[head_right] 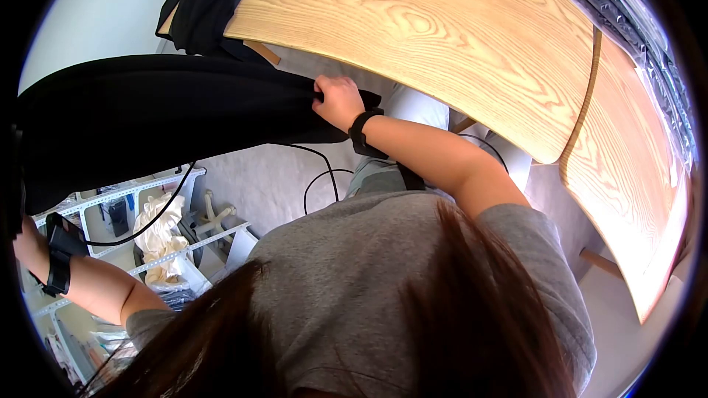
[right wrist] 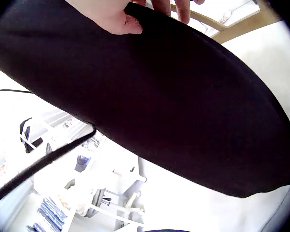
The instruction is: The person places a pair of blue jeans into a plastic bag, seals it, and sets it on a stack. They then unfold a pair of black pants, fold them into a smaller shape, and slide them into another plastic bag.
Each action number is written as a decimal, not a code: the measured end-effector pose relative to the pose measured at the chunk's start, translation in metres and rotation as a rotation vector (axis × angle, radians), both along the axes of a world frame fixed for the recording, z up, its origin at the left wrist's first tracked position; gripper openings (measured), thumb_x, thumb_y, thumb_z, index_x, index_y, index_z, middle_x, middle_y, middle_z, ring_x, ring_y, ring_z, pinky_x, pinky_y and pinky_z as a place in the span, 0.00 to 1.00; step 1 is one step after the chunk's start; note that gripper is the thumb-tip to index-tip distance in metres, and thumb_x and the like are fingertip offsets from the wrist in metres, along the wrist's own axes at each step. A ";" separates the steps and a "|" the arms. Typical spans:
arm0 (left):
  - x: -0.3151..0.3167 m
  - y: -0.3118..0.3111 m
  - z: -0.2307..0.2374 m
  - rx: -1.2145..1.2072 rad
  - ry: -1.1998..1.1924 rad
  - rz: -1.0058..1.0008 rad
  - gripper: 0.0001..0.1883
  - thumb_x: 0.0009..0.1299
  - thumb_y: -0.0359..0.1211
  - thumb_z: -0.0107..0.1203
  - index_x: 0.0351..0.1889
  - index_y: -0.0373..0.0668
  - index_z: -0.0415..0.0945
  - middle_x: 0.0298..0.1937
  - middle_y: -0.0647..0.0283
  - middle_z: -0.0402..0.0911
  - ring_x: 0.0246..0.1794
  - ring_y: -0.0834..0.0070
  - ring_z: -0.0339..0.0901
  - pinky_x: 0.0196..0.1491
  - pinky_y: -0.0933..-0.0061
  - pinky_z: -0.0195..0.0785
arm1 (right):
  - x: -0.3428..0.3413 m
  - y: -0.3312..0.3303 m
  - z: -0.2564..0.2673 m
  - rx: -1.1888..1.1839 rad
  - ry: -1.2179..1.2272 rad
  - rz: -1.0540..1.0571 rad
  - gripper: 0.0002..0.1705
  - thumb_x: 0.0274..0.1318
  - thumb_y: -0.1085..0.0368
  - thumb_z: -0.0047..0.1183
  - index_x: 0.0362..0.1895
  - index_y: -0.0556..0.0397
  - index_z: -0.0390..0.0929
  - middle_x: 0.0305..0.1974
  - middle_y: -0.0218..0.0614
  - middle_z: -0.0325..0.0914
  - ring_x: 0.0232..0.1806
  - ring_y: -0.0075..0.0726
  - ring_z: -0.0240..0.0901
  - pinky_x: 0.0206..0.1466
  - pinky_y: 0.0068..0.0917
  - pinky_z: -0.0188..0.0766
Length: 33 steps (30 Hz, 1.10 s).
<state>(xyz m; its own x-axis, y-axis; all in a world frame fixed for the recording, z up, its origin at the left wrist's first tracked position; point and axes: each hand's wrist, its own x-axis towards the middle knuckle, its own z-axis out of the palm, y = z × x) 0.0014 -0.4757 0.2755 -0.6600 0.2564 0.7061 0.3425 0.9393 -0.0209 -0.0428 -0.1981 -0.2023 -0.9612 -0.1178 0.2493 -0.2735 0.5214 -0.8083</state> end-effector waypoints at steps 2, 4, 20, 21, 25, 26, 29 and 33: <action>0.002 0.023 0.003 0.088 0.026 -0.113 0.24 0.57 0.34 0.65 0.49 0.34 0.75 0.43 0.52 0.81 0.41 0.68 0.78 0.48 0.73 0.70 | -0.001 0.000 -0.003 0.032 -0.113 -0.041 0.19 0.39 0.67 0.60 0.39 0.49 0.72 0.34 0.44 0.77 0.43 0.50 0.73 0.52 0.43 0.66; 0.003 0.037 0.006 0.140 0.053 -0.188 0.26 0.52 0.33 0.71 0.46 0.29 0.76 0.44 0.52 0.81 0.42 0.66 0.78 0.47 0.70 0.71 | -0.002 -0.004 -0.012 -0.036 -0.081 -0.060 0.21 0.39 0.68 0.60 0.42 0.49 0.71 0.34 0.43 0.77 0.42 0.51 0.73 0.51 0.43 0.66; 0.028 0.031 0.042 0.058 0.340 -0.144 0.31 0.48 0.38 0.74 0.44 0.24 0.76 0.39 0.49 0.82 0.37 0.65 0.78 0.42 0.68 0.73 | 0.010 -0.009 -0.044 -0.042 -0.269 0.215 0.17 0.41 0.65 0.56 0.41 0.44 0.79 0.35 0.43 0.80 0.39 0.55 0.75 0.44 0.45 0.71; 0.028 0.030 0.046 0.051 0.345 -0.153 0.32 0.49 0.38 0.74 0.45 0.24 0.75 0.40 0.48 0.81 0.38 0.64 0.78 0.43 0.67 0.73 | 0.011 -0.007 -0.042 -0.041 -0.270 0.213 0.17 0.41 0.65 0.56 0.41 0.44 0.79 0.35 0.43 0.80 0.39 0.55 0.75 0.44 0.45 0.71; 0.037 0.027 0.052 0.066 0.398 -0.142 0.30 0.53 0.39 0.69 0.48 0.27 0.74 0.43 0.49 0.80 0.41 0.65 0.77 0.46 0.68 0.71 | 0.011 0.006 -0.049 0.124 -0.363 0.180 0.14 0.42 0.63 0.57 0.38 0.46 0.80 0.36 0.45 0.80 0.40 0.54 0.75 0.44 0.44 0.72; 0.038 0.026 0.054 0.073 0.411 -0.131 0.29 0.54 0.39 0.68 0.49 0.28 0.74 0.44 0.49 0.80 0.42 0.66 0.77 0.47 0.68 0.71 | 0.010 0.009 -0.054 0.147 -0.368 0.168 0.14 0.42 0.63 0.58 0.37 0.48 0.81 0.35 0.46 0.79 0.40 0.55 0.75 0.43 0.44 0.72; 0.044 0.018 0.056 0.092 0.457 -0.089 0.28 0.57 0.40 0.64 0.50 0.30 0.73 0.46 0.49 0.79 0.44 0.66 0.76 0.49 0.68 0.69 | 0.011 0.014 -0.058 0.116 -0.426 0.135 0.12 0.43 0.61 0.58 0.36 0.48 0.81 0.33 0.46 0.79 0.38 0.56 0.75 0.41 0.45 0.72; 0.053 -0.011 0.062 0.133 0.568 0.020 0.26 0.60 0.40 0.60 0.53 0.33 0.73 0.49 0.50 0.78 0.47 0.68 0.75 0.52 0.69 0.67 | 0.024 -0.017 0.014 -0.011 -0.255 -0.051 0.15 0.53 0.53 0.54 0.32 0.52 0.79 0.30 0.49 0.78 0.36 0.59 0.74 0.39 0.49 0.71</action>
